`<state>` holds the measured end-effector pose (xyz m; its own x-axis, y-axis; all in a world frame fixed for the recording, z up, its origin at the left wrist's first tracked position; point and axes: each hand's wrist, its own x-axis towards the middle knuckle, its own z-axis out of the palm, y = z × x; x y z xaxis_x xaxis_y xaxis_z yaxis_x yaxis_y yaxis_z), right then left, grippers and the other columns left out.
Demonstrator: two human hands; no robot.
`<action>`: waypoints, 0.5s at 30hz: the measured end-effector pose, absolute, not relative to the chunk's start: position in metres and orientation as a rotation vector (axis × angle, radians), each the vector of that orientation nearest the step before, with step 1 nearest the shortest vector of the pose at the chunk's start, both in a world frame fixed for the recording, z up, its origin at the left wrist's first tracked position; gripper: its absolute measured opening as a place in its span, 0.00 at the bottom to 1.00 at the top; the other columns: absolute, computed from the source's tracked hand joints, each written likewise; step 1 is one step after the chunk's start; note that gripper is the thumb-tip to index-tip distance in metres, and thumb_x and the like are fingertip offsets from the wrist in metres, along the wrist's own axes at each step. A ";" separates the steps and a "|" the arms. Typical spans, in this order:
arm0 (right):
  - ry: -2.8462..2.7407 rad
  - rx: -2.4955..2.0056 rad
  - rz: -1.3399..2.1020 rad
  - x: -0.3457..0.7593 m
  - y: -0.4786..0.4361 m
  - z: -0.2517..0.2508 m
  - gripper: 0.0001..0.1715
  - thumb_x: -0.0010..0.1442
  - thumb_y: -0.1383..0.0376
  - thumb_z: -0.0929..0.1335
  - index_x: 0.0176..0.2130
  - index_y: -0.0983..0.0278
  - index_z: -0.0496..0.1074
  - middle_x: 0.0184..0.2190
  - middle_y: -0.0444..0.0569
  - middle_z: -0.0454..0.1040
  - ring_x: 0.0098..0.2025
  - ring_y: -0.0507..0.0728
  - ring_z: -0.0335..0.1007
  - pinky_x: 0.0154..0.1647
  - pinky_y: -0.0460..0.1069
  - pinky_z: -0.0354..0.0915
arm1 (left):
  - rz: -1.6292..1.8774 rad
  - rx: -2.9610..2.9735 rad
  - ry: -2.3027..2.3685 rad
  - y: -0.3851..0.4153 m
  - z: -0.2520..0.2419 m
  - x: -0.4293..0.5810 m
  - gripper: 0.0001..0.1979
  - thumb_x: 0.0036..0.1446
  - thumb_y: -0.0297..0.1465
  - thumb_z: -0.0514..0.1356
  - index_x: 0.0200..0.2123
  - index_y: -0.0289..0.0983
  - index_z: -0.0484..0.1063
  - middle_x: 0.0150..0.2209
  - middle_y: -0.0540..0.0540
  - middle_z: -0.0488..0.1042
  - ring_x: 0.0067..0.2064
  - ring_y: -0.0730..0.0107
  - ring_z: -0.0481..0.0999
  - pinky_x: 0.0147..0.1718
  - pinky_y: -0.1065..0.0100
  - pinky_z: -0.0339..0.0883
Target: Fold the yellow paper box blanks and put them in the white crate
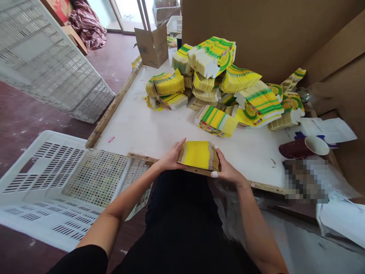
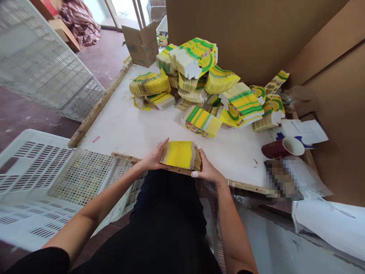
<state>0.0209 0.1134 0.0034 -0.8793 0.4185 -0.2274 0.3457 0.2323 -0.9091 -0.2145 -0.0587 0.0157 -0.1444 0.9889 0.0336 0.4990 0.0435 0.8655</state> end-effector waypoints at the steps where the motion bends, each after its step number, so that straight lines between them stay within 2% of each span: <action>1: -2.458 -0.752 1.728 0.023 0.113 0.006 0.67 0.40 0.48 0.75 0.68 0.64 0.45 0.68 0.59 0.49 0.68 0.67 0.46 0.67 0.59 0.49 | 1.011 1.515 1.740 -0.058 0.016 -0.214 0.61 0.39 0.50 0.69 0.68 0.38 0.37 0.64 0.31 0.53 0.64 0.42 0.55 0.63 0.46 0.49; 5: -2.445 -0.911 1.549 0.021 0.110 0.008 0.52 0.46 0.57 0.71 0.66 0.64 0.53 0.64 0.59 0.58 0.65 0.66 0.55 0.65 0.60 0.52 | 1.057 1.496 1.774 -0.052 0.016 -0.214 0.57 0.38 0.45 0.70 0.67 0.35 0.45 0.59 0.32 0.61 0.60 0.45 0.62 0.59 0.49 0.56; 9: -2.254 -0.959 1.591 -0.009 0.114 0.014 0.47 0.47 0.59 0.70 0.63 0.64 0.58 0.56 0.57 0.70 0.57 0.64 0.67 0.58 0.58 0.62 | 1.199 1.133 1.754 -0.047 0.021 -0.230 0.53 0.37 0.46 0.70 0.64 0.37 0.52 0.52 0.39 0.69 0.52 0.51 0.70 0.52 0.54 0.64; 13: -2.143 -1.013 1.662 -0.078 0.125 0.037 0.43 0.44 0.62 0.71 0.59 0.65 0.64 0.54 0.55 0.72 0.52 0.62 0.70 0.53 0.55 0.67 | 1.343 0.672 1.767 -0.043 0.036 -0.271 0.45 0.33 0.43 0.71 0.57 0.37 0.64 0.45 0.43 0.75 0.47 0.54 0.74 0.47 0.59 0.68; 15: -2.106 -1.095 1.717 -0.121 0.129 0.051 0.37 0.45 0.64 0.70 0.55 0.65 0.67 0.52 0.54 0.72 0.49 0.60 0.71 0.48 0.53 0.70 | 1.392 0.486 1.765 -0.043 0.044 -0.297 0.41 0.32 0.43 0.71 0.53 0.37 0.67 0.42 0.43 0.77 0.44 0.55 0.77 0.42 0.61 0.70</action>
<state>-0.1208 0.1291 0.0512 -0.7015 0.6545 -0.2821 0.4082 0.0445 -0.9118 -0.2967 -0.0426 0.0438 -0.5917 0.7217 -0.3591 -0.1810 0.3151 0.9316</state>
